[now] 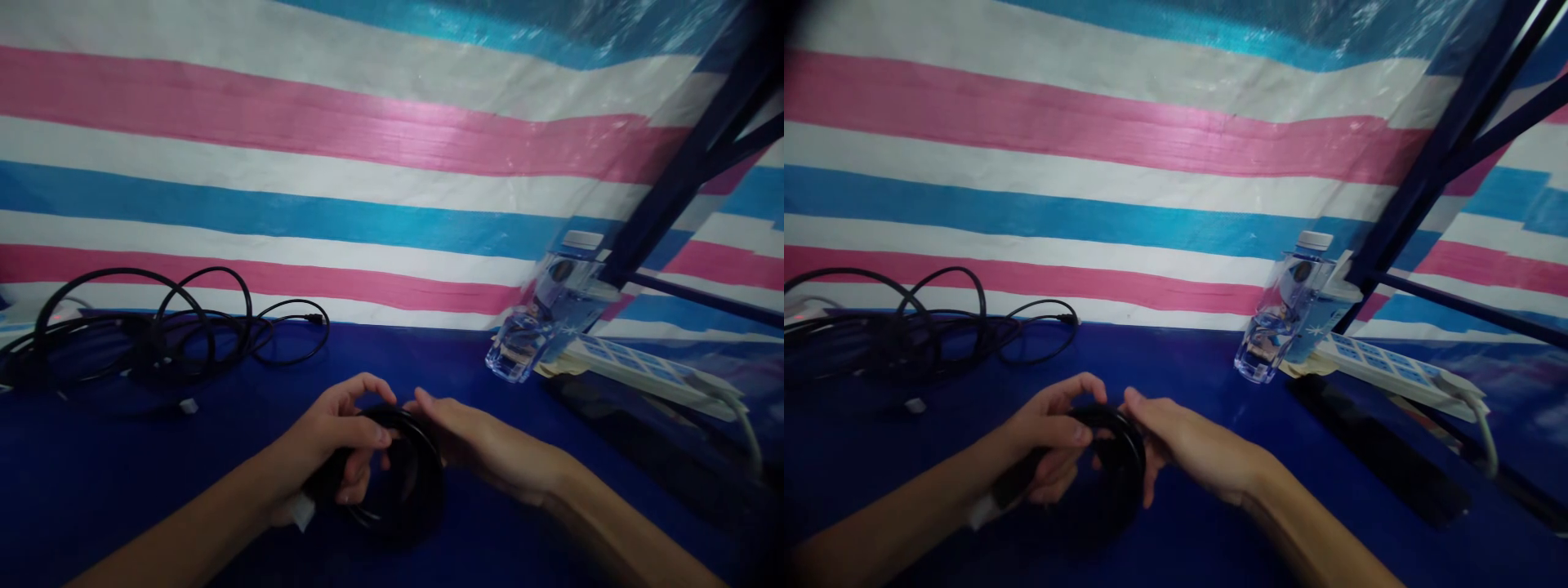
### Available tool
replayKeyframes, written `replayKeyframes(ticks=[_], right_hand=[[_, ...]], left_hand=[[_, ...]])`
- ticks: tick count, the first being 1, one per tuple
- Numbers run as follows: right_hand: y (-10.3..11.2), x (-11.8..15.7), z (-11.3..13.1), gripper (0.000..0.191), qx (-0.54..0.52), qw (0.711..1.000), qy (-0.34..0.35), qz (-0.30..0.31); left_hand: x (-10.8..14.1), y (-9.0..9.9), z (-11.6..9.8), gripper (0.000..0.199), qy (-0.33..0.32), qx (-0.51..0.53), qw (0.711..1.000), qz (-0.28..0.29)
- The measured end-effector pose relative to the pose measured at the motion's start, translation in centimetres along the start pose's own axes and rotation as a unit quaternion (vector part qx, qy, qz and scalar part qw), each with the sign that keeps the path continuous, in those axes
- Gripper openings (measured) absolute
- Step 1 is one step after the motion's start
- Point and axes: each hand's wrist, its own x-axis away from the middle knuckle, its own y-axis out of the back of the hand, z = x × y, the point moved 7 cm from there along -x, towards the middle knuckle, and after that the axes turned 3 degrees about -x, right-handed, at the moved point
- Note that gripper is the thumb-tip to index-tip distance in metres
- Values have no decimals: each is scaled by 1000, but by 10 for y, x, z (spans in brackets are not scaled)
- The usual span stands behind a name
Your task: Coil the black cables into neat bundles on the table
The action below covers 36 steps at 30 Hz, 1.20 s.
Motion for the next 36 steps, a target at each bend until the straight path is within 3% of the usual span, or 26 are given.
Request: replayKeyframes(ticks=[5,9,13,18,26,31,34,36], right_hand=[[-1,9,7,66,179,982,-43,-32],[-6,18,23,67,322,944,-2,-66],[-6,21,24,63,381,922,18,-71],[1,18,17,59,419,904,0,-83],[2,17,9,53,429,902,-26,-29],[-1,12,8,51,414,910,12,-21],[-7,11,17,45,422,903,68,-40],[-10,11,22,32,342,933,94,-52]], left_hand=[[6,-22,13,19,74,-25,993,83],[8,-27,11,14,71,-44,993,85],[11,-21,8,32,83,-62,991,81],[8,-8,10,36,101,-81,990,47],[13,-7,1,37,119,-87,988,48],[12,1,4,36,105,-68,992,32],[7,-2,13,35,78,-33,995,56],[6,-7,15,38,53,-13,996,72]])
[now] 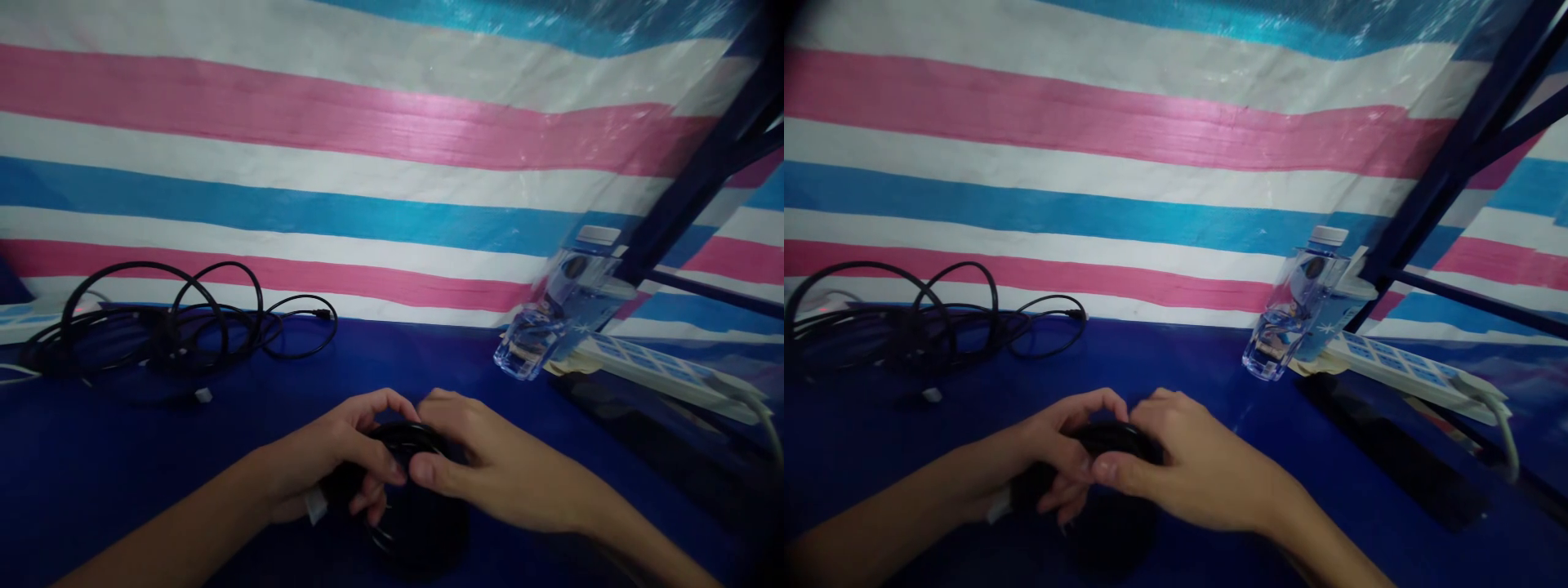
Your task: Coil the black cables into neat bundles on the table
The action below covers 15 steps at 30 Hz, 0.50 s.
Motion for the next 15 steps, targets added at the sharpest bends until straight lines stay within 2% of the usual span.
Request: replayKeyframes(ticks=[2,5,7,9,11,13,15], right_hand=[[-4,-2,2,22,-160,987,-12,3],[-8,-7,1,14,-336,942,-14,-18],[-3,-10,-7,15,-394,914,-24,-95],[2,-10,-20,19,-455,868,-47,-194],[2,-8,-29,23,-498,822,-66,-268],[-1,-9,-29,23,-500,818,-66,-278],[-8,-11,-23,20,-485,841,-57,-234]], left_hand=[[0,-1,-4,41,-24,4,999,-22],[4,4,-16,34,-58,45,993,-97],[5,5,-24,34,-87,110,983,-120],[4,5,-28,46,-122,163,971,-125],[2,4,-29,45,-154,174,964,-131],[1,5,-24,27,-161,143,964,-155],[0,8,-16,16,-136,103,965,-197]])
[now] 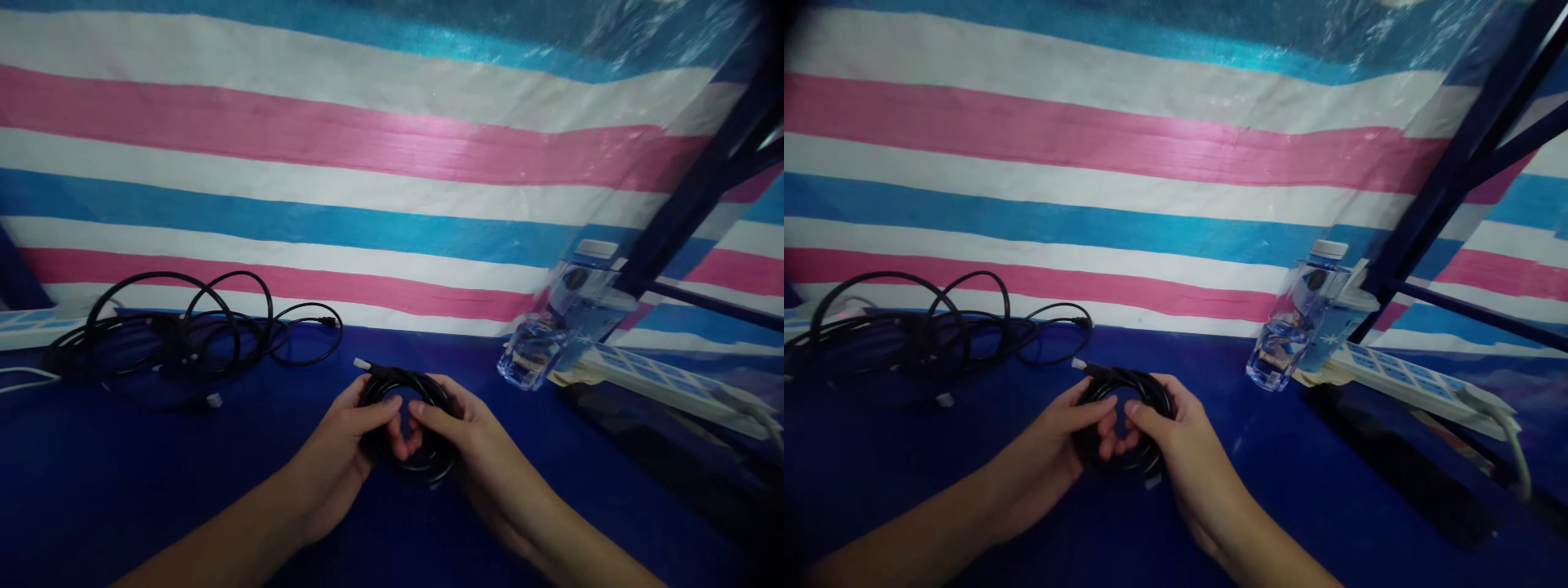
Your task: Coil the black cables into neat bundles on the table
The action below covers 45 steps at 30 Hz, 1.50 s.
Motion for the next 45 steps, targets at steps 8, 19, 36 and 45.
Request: replayKeyframes(ticks=[8,19,36,45], right_hand=[[-4,5,-11,29,-15,999,-35,3],[13,-24,-1,21,63,996,5,-62],[78,-124,63,23,478,872,47,-92],[2,-36,72,20,578,773,257,39]], left_hand=[[-3,10,4,17,34,-104,993,-51],[-29,20,-3,23,7,-355,929,-100],[-15,54,-94,22,-181,-711,668,-126],[25,123,-102,40,-170,-887,418,-97]])
